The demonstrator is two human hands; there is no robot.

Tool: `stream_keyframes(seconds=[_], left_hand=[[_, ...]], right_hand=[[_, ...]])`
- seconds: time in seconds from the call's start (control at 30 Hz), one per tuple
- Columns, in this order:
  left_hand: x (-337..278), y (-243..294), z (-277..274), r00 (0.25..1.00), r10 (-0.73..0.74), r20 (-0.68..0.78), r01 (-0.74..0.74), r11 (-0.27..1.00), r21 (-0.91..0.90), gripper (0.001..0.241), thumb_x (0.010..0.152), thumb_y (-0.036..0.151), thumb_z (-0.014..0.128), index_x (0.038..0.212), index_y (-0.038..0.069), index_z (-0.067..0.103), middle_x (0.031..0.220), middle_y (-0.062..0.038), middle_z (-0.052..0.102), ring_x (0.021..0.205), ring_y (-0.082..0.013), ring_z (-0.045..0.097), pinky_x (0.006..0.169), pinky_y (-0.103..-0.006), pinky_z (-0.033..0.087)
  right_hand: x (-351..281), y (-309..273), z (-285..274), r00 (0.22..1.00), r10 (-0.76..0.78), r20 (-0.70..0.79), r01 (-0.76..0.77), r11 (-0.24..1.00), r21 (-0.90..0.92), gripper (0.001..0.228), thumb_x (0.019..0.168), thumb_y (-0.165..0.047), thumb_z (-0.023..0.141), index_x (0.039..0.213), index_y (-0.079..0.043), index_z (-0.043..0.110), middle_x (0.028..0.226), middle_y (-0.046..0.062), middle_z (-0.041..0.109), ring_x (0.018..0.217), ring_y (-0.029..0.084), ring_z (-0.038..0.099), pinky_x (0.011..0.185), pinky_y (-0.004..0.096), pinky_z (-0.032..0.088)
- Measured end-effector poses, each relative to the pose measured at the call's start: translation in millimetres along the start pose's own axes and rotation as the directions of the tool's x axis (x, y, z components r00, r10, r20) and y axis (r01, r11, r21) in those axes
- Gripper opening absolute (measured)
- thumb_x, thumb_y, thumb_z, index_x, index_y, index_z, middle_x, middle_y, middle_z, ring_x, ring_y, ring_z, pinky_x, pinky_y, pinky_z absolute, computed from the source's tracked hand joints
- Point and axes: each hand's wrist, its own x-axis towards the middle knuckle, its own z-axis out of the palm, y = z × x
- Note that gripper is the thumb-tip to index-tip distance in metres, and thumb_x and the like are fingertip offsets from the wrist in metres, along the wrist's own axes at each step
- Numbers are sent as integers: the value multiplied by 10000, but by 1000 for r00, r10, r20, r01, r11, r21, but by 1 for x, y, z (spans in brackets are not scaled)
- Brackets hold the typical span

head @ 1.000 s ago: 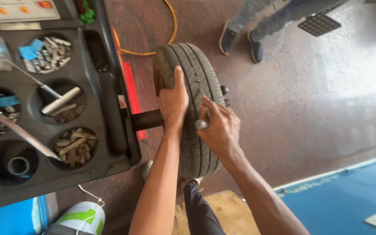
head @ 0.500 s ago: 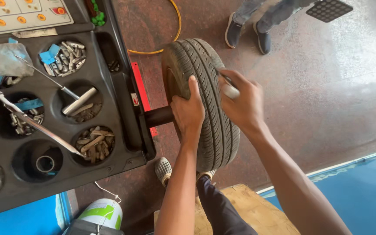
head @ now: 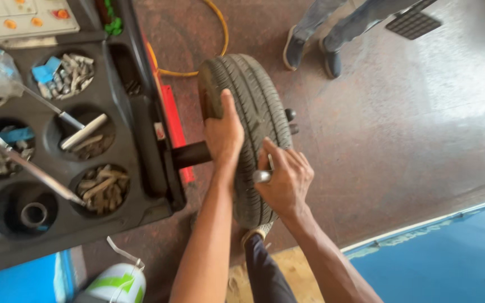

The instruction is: The person uses a metal tool to repeatedly probe and manipulate the tread of a car tire mounted on a red tire machine. The person holds the tire with one hand while working the tool into the grooves with the other, rotating the tire slightly to access different sections of the tread.

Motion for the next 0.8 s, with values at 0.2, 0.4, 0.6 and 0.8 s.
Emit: stream_keyframes(seconds=[0.2, 0.4, 0.6, 0.8], left_hand=[[12, 1, -4, 987, -160, 27, 159, 987, 26, 1074, 801, 834, 447, 1229, -133, 640, 1274, -312, 670, 1228, -424, 647, 1049, -489, 481], [3, -19, 0, 997, 71, 7, -71, 996, 46, 1065, 883, 793, 470, 1348, -163, 531, 1365, -359, 554, 1303, -459, 554, 1103, -493, 430], [-85, -50, -9, 964, 259, -64, -249, 959, 136, 864, 956, 648, 426, 1525, -2, 401, 1342, -305, 526, 1222, -453, 536, 1005, -522, 446], [-59, -35, 2, 958, 260, -118, -243, 959, 144, 847, 971, 664, 429, 1497, 0, 435, 1341, -295, 552, 1254, -452, 545, 1039, -520, 442]], right_hand=[[-28, 14, -34, 994, 112, 6, -112, 983, 143, 249, 965, -69, 685, 1213, -68, 697, 915, 91, 707, 689, 176, 633, 623, 327, 512], [-7, 27, -69, 978, 93, -187, -37, 958, 286, 216, 1057, -77, 657, 1273, -84, 675, 935, 50, 730, 597, 49, 571, 504, 228, 455], [8, 15, -89, 952, 219, 213, -268, 934, 235, 228, 985, -88, 690, 1213, -92, 711, 883, 68, 771, 592, 76, 654, 453, 257, 501], [-46, 3, -73, 973, 116, 201, -158, 965, 211, 270, 945, -75, 714, 1214, -48, 703, 991, 156, 754, 844, 213, 744, 723, 336, 589]])
